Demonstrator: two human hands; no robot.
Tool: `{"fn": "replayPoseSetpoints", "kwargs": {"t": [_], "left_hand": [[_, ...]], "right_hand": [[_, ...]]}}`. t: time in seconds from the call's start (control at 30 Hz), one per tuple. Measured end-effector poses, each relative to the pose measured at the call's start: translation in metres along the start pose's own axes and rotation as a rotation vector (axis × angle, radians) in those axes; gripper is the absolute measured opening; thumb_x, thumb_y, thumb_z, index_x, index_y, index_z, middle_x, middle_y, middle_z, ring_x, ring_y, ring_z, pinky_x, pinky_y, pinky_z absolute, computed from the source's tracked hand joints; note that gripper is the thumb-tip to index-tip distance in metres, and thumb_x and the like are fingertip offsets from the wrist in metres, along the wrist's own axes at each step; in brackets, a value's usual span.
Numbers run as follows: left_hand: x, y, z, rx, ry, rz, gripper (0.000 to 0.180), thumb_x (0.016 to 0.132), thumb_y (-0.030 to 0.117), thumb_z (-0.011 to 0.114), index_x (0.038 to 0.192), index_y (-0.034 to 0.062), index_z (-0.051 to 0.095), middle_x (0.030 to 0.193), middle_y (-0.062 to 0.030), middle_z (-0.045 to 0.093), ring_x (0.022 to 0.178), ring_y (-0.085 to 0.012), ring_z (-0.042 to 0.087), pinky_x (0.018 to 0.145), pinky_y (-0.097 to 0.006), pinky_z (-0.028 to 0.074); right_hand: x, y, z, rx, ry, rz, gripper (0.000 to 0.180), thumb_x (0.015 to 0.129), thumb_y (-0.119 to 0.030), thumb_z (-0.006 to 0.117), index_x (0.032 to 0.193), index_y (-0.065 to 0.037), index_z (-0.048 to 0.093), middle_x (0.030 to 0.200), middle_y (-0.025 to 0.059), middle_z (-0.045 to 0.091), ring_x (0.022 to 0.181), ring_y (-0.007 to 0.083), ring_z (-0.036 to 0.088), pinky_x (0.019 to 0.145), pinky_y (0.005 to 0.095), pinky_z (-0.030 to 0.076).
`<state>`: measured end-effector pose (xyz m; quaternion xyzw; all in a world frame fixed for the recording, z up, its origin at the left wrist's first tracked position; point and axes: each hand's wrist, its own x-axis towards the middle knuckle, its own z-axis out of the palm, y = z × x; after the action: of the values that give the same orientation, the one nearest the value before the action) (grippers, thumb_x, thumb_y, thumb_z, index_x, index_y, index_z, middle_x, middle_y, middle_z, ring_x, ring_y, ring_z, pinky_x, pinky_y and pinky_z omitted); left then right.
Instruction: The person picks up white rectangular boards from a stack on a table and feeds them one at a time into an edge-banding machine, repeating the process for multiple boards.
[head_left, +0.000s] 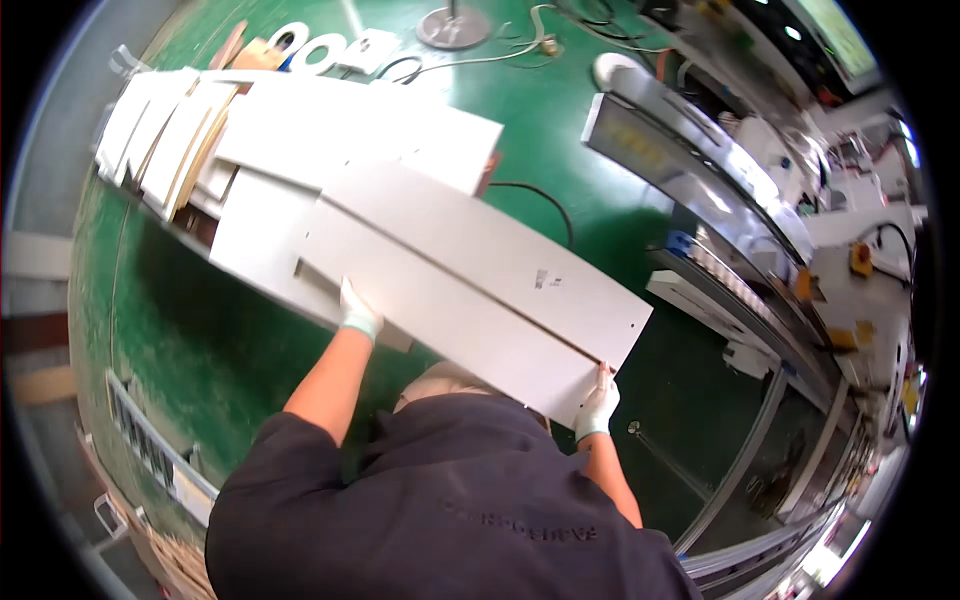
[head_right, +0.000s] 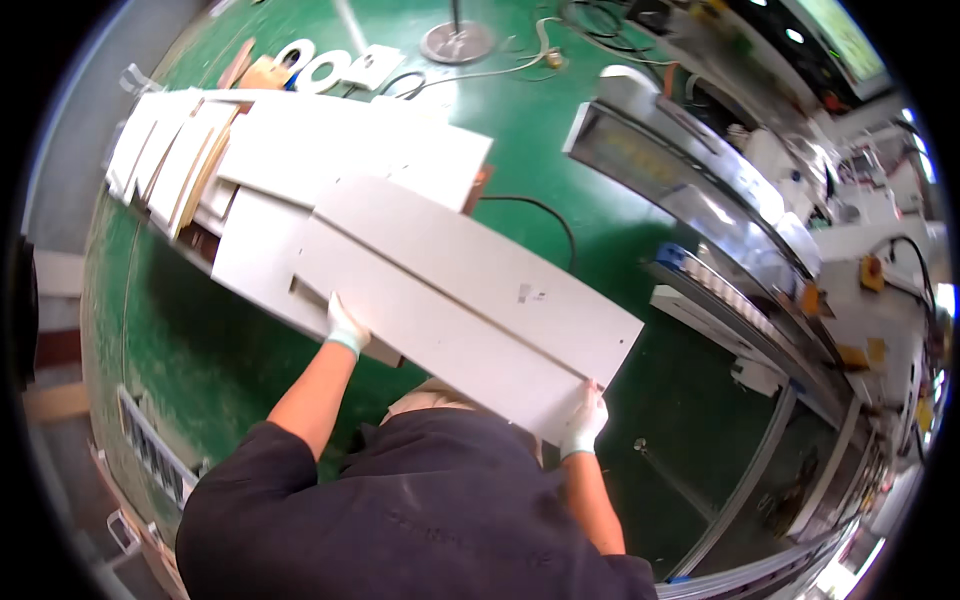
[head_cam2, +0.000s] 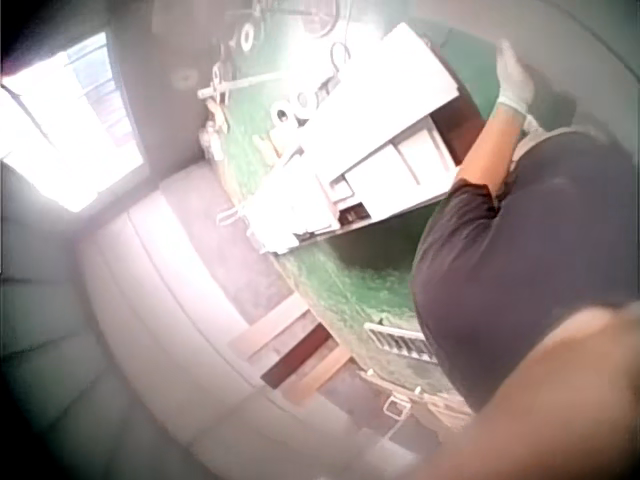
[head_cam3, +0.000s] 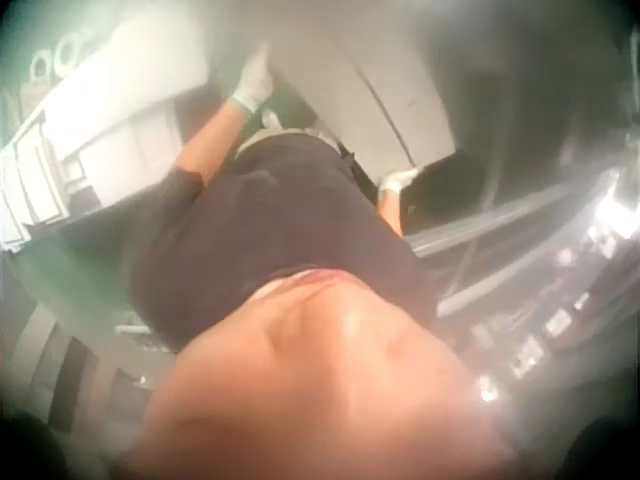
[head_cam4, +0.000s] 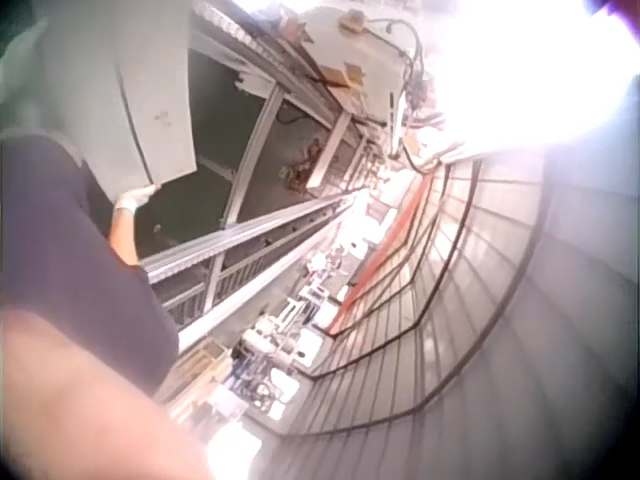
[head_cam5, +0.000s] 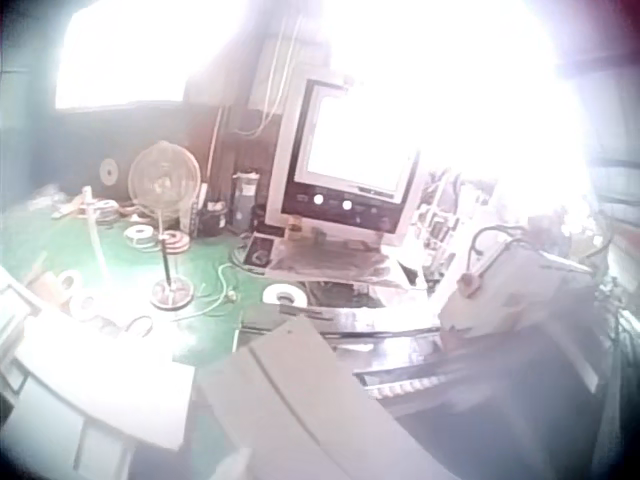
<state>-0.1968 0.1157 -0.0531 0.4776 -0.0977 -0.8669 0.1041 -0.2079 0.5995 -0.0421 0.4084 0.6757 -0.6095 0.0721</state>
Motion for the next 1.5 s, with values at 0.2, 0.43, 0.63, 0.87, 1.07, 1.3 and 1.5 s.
{"fn": "replayPoseSetpoints", "kwargs": {"t": [0.2, 0.43, 0.63, 0.87, 1.07, 1.3, 1.5], "left_hand": [[-0.074, -0.088, 0.09, 0.119, -0.147, -0.162, 0.072, 0.1, 0.064, 0.037, 0.152, 0.0158, 0.041, 0.156, -0.0086, 0.041, 0.144, -0.033, 0.035, 0.122, -0.05, 0.024], [-0.025, -0.246, 0.191, 0.872, -0.783, -0.196, 0.054, 0.107, 0.041, 0.049, 0.141, -0.0006, 0.048, 0.138, -0.0134, 0.057, 0.129, -0.0261, 0.052, 0.115, -0.045, 0.038], [-0.028, -0.341, 0.277, 1.539, -0.904, -0.081, 0.056, 0.105, 0.043, 0.054, 0.125, -0.009, 0.057, 0.114, -0.0135, 0.065, 0.098, -0.0203, 0.059, 0.09, -0.035, 0.049], [-0.072, -0.36, 0.381, 2.143, -1.119, 0.995, 0.067, 0.082, 0.061, 0.069, 0.112, 0.0005, 0.069, 0.11, -0.0218, 0.07, 0.1, -0.0409, 0.066, 0.09, -0.046, 0.051], [-0.042, -0.415, 0.416, 1.979, -1.034, 0.528, 0.059, 0.096, 0.051, 0.062, 0.11, -0.0053, 0.07, 0.106, -0.021, 0.073, 0.096, -0.0334, 0.068, 0.087, -0.039, 0.051], [-0.04, -0.487, 0.452, 1.93, -0.828, 0.099, 0.046, 0.099, 0.045, 0.064, 0.094, 0.0002, 0.071, 0.065, 0.0023, 0.055, 0.052, -0.0081, 0.045, 0.048, -0.028, 0.034], [-0.051, -0.568, 0.458, 1.839, -0.843, -0.026, 0.041, 0.099, 0.041, 0.066, 0.09, 0.0009, 0.069, 0.065, 0.0025, 0.056, 0.052, -0.008, 0.049, 0.046, -0.027, 0.037]], "right_hand": [[-0.018, 0.01, -0.114, 0.436, 0.386, -0.32, 0.062, 0.105, -0.054, 0.042, 0.129, 0.001, 0.06, 0.119, 0.0112, 0.063, 0.101, 0.0248, 0.063, 0.088, 0.0401, 0.053], [-0.106, 0.06, -0.183, 0.806, 0.788, -0.053, 0.074, 0.101, -0.06, 0.041, 0.145, -0.001, 0.049, 0.143, 0.016, 0.053, 0.122, 0.035, 0.058, 0.101, 0.0495, 0.052], [-0.154, 0.106, -0.171, 0.958, 0.85, -0.036, 0.065, 0.1, -0.056, 0.043, 0.144, -0.008, 0.051, 0.143, 0.0121, 0.053, 0.125, 0.034, 0.055, 0.103, 0.0503, 0.048], [-0.202, 0.039, -0.177, 0.995, 0.539, 0.016, 0.062, 0.099, -0.051, 0.058, 0.14, -0.005, 0.05, 0.134, 0.012, 0.057, 0.12, 0.0321, 0.058, 0.101, 0.0484, 0.049], [-0.142, 0.02, -0.206, 1.024, 0.583, 0.039, 0.06, 0.097, -0.049, 0.065, 0.137, -0.006, 0.052, 0.131, 0.0092, 0.059, 0.118, 0.0285, 0.059, 0.1, 0.0447, 0.05], [-0.103, 0.013, -0.262, 0.976, 0.671, 0.156, 0.054, 0.101, -0.042, 0.059, 0.14, -0.007, 0.047, 0.132, 0.0093, 0.058, 0.119, 0.0284, 0.058, 0.102, 0.044, 0.049], [-0.061, -0.022, -0.331, 0.875, 0.723, 0.169, 0.052, 0.104, -0.039, 0.05, 0.143, -0.005, 0.044, 0.135, 0.0116, 0.057, 0.121, 0.0292, 0.059, 0.102, 0.0432, 0.049]]}}
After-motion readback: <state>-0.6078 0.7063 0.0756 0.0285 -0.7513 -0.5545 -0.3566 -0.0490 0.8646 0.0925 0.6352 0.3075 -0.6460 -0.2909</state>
